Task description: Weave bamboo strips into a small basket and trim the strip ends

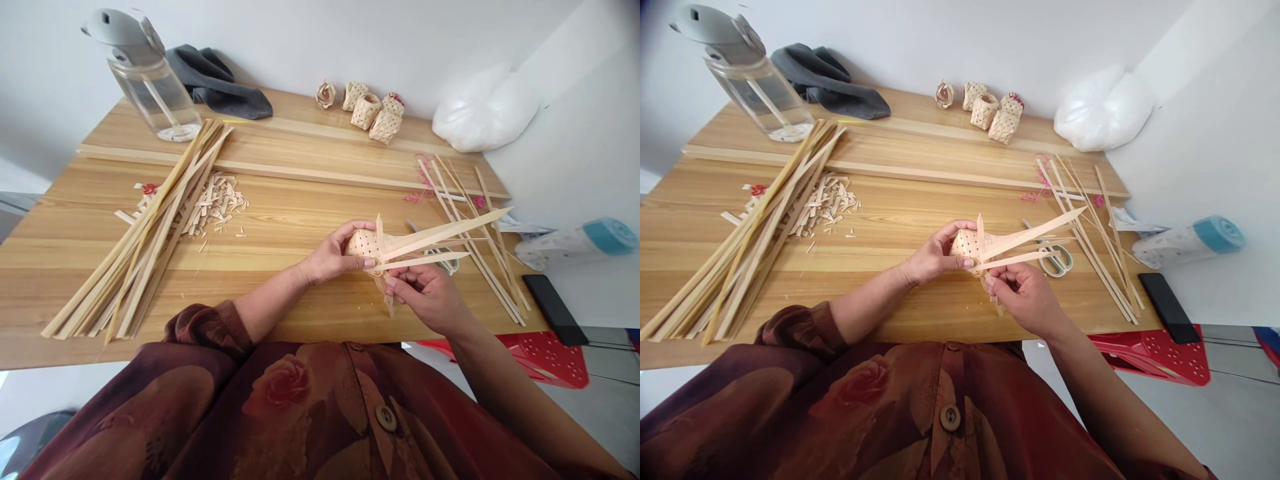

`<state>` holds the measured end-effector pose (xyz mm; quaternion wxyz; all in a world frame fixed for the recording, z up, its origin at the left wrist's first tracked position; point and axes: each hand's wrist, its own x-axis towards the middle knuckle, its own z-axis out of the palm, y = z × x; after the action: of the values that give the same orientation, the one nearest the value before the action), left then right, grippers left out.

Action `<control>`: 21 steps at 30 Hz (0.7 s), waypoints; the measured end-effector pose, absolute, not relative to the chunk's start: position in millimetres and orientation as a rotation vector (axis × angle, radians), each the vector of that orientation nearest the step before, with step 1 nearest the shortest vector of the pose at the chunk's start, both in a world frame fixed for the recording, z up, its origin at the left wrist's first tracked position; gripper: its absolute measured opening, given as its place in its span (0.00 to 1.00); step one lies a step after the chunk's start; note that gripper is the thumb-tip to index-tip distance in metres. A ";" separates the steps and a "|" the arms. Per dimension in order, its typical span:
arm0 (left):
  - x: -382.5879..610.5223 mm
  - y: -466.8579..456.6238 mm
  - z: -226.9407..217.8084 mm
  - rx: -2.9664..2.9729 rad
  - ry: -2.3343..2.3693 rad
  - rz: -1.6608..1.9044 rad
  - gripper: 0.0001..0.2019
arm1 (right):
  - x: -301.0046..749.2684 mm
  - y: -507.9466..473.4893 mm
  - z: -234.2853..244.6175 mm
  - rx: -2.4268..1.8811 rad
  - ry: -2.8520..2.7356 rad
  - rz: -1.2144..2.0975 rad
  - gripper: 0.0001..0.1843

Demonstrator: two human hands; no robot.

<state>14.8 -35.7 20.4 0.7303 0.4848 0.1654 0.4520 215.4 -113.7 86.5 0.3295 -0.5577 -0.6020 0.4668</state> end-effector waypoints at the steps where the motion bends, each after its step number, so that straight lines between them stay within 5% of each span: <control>1: 14.8 -35.9 21.0 1.063 0.371 0.990 0.34 | 216.2 -113.8 86.2 -1.457 -1.582 1.222 0.10; 21: 13.3 -38.1 22.1 1.063 0.400 0.944 0.40 | 219.1 -122.7 79.2 -1.371 -1.634 1.255 0.10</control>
<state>13.3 -38.1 22.1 0.7396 0.4844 0.1825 0.4302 219.1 -122.7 79.2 0.3274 -0.5234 -0.6240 0.4791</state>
